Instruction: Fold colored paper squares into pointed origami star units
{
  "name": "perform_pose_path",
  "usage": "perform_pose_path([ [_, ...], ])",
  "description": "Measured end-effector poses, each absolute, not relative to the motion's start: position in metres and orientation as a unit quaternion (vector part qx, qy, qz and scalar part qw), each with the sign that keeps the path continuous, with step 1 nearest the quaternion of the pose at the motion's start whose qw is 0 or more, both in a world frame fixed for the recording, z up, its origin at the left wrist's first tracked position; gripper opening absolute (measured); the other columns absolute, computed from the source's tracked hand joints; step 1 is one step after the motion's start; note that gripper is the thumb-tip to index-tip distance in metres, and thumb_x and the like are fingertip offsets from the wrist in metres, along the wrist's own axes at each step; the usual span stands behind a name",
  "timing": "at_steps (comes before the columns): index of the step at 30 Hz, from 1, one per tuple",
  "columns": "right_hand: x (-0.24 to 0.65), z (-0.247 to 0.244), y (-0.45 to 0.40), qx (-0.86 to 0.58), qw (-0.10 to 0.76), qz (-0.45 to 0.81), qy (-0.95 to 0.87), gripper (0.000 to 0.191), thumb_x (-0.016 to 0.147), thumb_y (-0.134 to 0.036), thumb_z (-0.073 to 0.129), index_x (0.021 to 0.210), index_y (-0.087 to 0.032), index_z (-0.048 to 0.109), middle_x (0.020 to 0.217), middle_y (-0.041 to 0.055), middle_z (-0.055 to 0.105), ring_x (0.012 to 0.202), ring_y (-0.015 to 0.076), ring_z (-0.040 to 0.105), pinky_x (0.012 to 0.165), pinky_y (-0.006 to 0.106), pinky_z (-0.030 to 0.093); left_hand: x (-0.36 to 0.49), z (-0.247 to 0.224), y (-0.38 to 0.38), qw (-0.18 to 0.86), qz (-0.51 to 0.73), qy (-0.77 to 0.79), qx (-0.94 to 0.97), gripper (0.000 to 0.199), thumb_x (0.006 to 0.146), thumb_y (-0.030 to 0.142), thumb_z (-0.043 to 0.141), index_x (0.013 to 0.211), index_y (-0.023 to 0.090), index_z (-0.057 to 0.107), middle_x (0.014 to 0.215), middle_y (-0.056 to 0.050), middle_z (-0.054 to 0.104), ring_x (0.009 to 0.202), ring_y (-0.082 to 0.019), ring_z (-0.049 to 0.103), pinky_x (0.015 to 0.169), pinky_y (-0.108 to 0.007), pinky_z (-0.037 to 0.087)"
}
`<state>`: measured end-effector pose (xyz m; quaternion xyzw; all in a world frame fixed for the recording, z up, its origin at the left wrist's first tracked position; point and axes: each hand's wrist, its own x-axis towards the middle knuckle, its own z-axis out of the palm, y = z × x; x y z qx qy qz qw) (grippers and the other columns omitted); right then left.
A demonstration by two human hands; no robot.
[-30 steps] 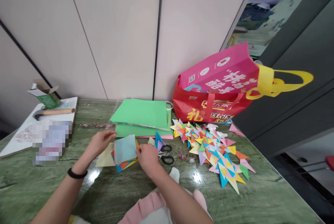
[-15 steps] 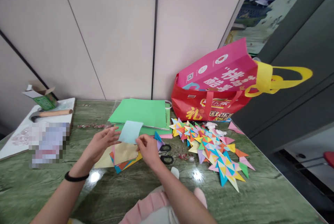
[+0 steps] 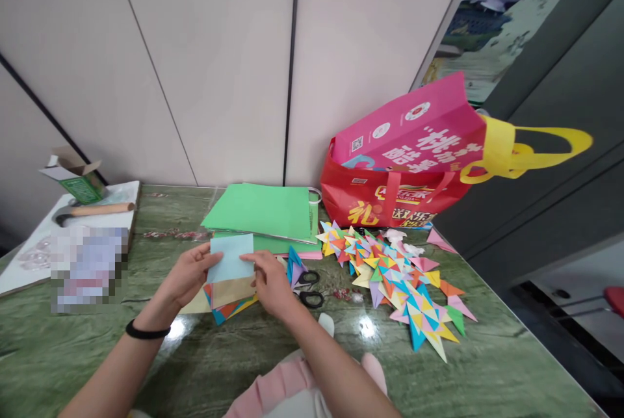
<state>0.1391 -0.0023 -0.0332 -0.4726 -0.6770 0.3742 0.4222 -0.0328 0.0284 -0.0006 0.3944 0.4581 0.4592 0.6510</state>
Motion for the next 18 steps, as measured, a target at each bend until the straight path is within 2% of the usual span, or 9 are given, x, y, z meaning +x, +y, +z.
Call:
perform_pose_path([
  [2,0.140,-0.031,-0.004,-0.467,0.414,0.353,-0.697,0.038,0.073,-0.005,0.049,0.103,-0.024,0.062,0.106,0.0047,0.053,0.096,0.0160,0.054,0.071,0.024,0.048,-0.031,-0.002,0.028,0.662,0.447,0.455,0.393,0.046,0.055,0.023,0.075,0.097,0.011,0.061,0.072,-0.005,0.072,0.066,-0.021,0.067,0.058,-0.028,0.051],
  [5,0.140,-0.029,-0.004,-0.482,0.416,0.354,-0.685,0.026,0.070,-0.014,0.063,0.094,-0.023,0.066,0.109,0.0059,0.051,0.098,0.0186,0.053,0.068,0.024,0.048,-0.028,-0.002,0.025,0.684,0.424,0.439,0.399,0.043,0.058,0.021,0.074,0.097,0.012,0.059,0.072,-0.004,0.072,0.062,-0.018,0.066,0.054,-0.026,0.051],
  [8,0.140,-0.030,-0.003,-0.501,0.447,0.354,-0.651,0.009,0.073,-0.024,0.063,0.079,-0.019,0.067,0.106,0.0063,0.053,0.093,0.0182,0.054,0.066,0.023,0.047,-0.025,0.000,0.022,0.715,0.392,0.411,0.408,0.036,0.062,0.022,0.073,0.094,0.014,0.058,0.079,-0.005,0.071,0.064,-0.018,0.067,0.057,-0.029,0.054],
  [11,0.141,-0.031,0.000,-0.508,0.496,0.339,-0.617,0.016,0.077,-0.027,0.057,0.068,-0.016,0.063,0.093,0.0056,0.057,0.084,0.0167,0.055,0.067,0.024,0.045,-0.022,0.003,0.020,0.745,0.372,0.375,0.406,0.029,0.069,0.032,0.069,0.089,0.014,0.059,0.089,-0.008,0.070,0.077,-0.022,0.067,0.063,-0.032,0.055],
  [14,0.143,-0.032,0.002,-0.526,0.525,0.342,-0.575,0.015,0.075,-0.028,0.057,0.069,-0.015,0.061,0.075,0.0024,0.057,0.070,0.0151,0.053,0.060,0.023,0.044,-0.020,0.003,0.018,0.741,0.377,0.350,0.433,0.036,0.068,0.036,0.069,0.096,0.015,0.058,0.093,-0.009,0.068,0.085,-0.024,0.065,0.070,-0.035,0.054],
  [18,0.143,-0.035,0.003,-0.532,0.537,0.382,-0.531,0.020,0.070,-0.031,0.062,0.083,-0.016,0.059,0.067,-0.0008,0.055,0.062,0.0140,0.051,0.054,0.023,0.043,-0.016,0.001,0.016,0.681,0.388,0.397,0.477,0.056,0.058,0.023,0.077,0.108,0.016,0.053,0.086,-0.004,0.068,0.079,-0.021,0.067,0.074,-0.036,0.054],
])
